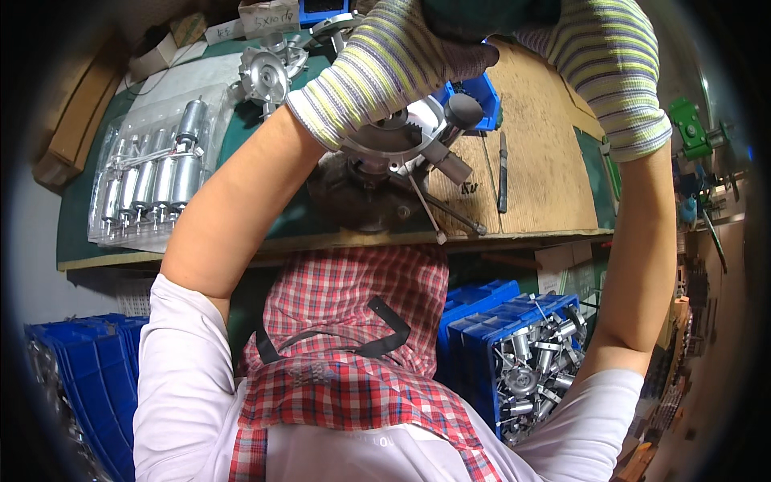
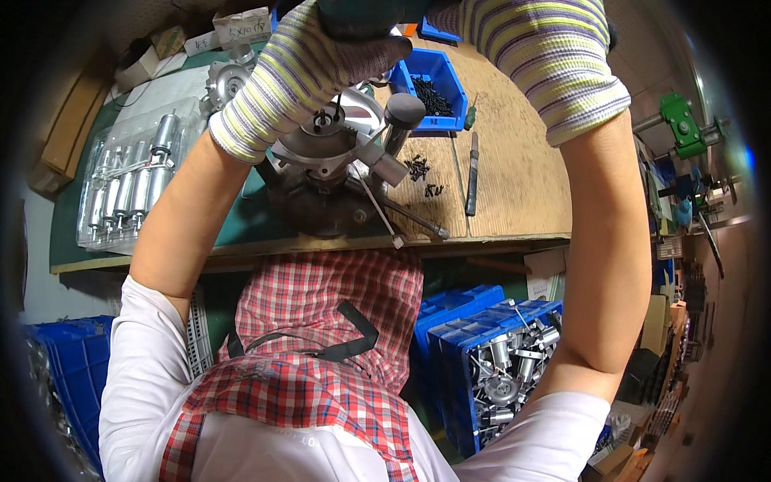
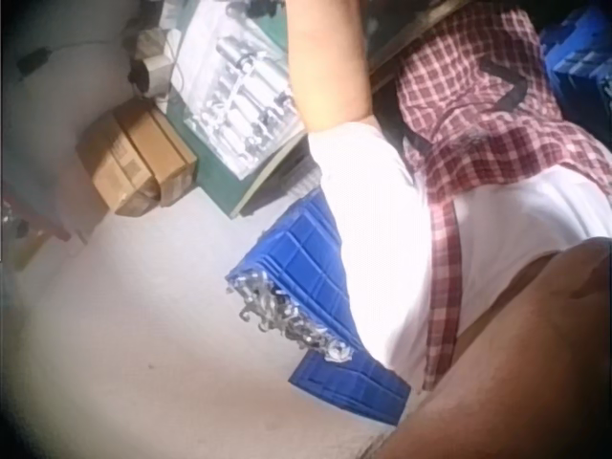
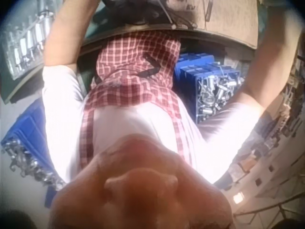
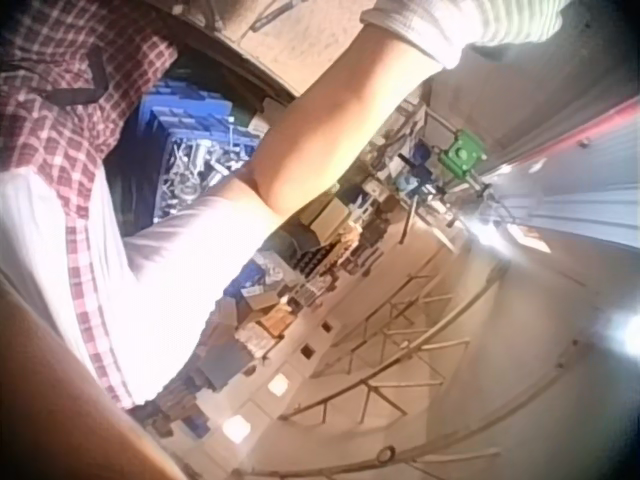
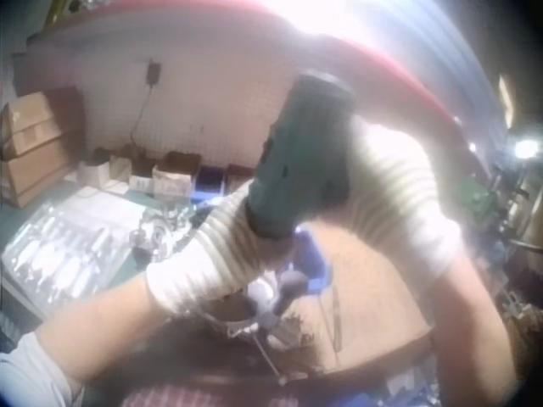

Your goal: The person assembles metal components on a workbench using a cordless drill and a bench vise. They insert screws, tighten them with the drill, secure parts in the vise, and place finished assemblies into a blue bin.

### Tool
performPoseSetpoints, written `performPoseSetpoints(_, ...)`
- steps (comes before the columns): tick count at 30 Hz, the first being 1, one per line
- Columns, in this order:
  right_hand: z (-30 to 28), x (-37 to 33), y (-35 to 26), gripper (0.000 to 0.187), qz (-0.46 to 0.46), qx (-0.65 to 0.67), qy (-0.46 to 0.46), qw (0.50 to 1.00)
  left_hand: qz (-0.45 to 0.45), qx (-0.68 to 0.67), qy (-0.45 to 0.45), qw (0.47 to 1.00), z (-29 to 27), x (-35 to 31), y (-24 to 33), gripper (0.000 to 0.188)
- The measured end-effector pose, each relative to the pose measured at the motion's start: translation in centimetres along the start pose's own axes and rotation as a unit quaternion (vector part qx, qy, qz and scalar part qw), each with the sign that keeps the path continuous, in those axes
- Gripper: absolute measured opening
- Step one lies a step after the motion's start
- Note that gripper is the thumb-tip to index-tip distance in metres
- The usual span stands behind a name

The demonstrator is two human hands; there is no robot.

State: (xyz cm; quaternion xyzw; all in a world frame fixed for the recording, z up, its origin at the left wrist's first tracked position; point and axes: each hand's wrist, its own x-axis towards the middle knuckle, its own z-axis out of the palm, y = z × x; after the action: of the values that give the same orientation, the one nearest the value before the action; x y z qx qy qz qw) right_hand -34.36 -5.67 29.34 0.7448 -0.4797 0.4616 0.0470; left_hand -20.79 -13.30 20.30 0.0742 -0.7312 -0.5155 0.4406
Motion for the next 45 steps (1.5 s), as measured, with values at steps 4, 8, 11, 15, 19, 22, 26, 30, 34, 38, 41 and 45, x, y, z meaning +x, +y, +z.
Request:
performPoseSetpoints(4,0.0,-0.2,0.7,0.047,-0.025,0.023,0.007,0.999,0.008,-0.073,0.015,0.997,0.5,-1.0,0.4,0.049)
performPoseSetpoints(8,0.6,-0.2,1.3,0.046,-0.04,0.048,0.005,0.998,0.077,0.054,0.114,0.989,1.7,-0.9,-0.4,0.051)
performPoseSetpoints(11,1.1,0.1,1.5,0.049,-0.003,0.06,-0.012,0.998,0.194,0.248,0.202,0.927,2.0,-0.2,-2.7,0.048)
performPoseSetpoints(15,0.0,1.2,3.0,0.065,-0.045,0.059,-0.017,0.997,0.178,0.098,0.162,0.966,2.4,0.0,0.6,0.044)
performPoseSetpoints(19,0.1,1.2,1.0,0.071,0.015,0.114,-0.022,0.993,0.286,0.531,0.134,0.787,0.9,-0.4,0.2,0.045)
performPoseSetpoints(22,0.7,0.5,2.1,0.07,-0.18,-0.174,0.021,0.968,0.117,0.275,0.154,0.942,1.1,-0.9,-0.4,0.044)
performPoseSetpoints(26,1.1,0.2,2.1,0.063,-0.165,-0.181,0.018,0.969,0.081,0.32,0.106,0.938,0.5,-1.0,-0.7,0.041)
performPoseSetpoints(30,1.5,0.0,1.9,0.056,-0.182,-0.259,0.03,0.948,0.047,0.274,0.046,0.959,-0.2,0.1,-1.2,0.04)
performPoseSetpoints(34,1.4,0.0,2.1,0.053,-0.218,-0.293,0.047,0.93,0.095,0.255,0.065,0.96,-0.2,0.5,-2.9,0.033)
performPoseSetpoints(38,1.4,0.0,1.8,0.049,-0.184,-0.262,0.032,0.947,0.069,0.056,0.01,0.996,-0.8,-0.7,-1.5,0.033)
performPoseSetpoints(41,0.9,0.2,0.5,0.046,-0.139,-0.212,0.023,0.967,0.043,0.001,-0.049,0.998,-2.7,-1.3,-1.5,0.041)
performPoseSetpoints(45,0.6,0.8,0.3,0.043,-0.102,-0.169,0.013,0.98,0.055,-0.015,-0.035,0.998,-2.4,-2.0,-1.4,0.042)
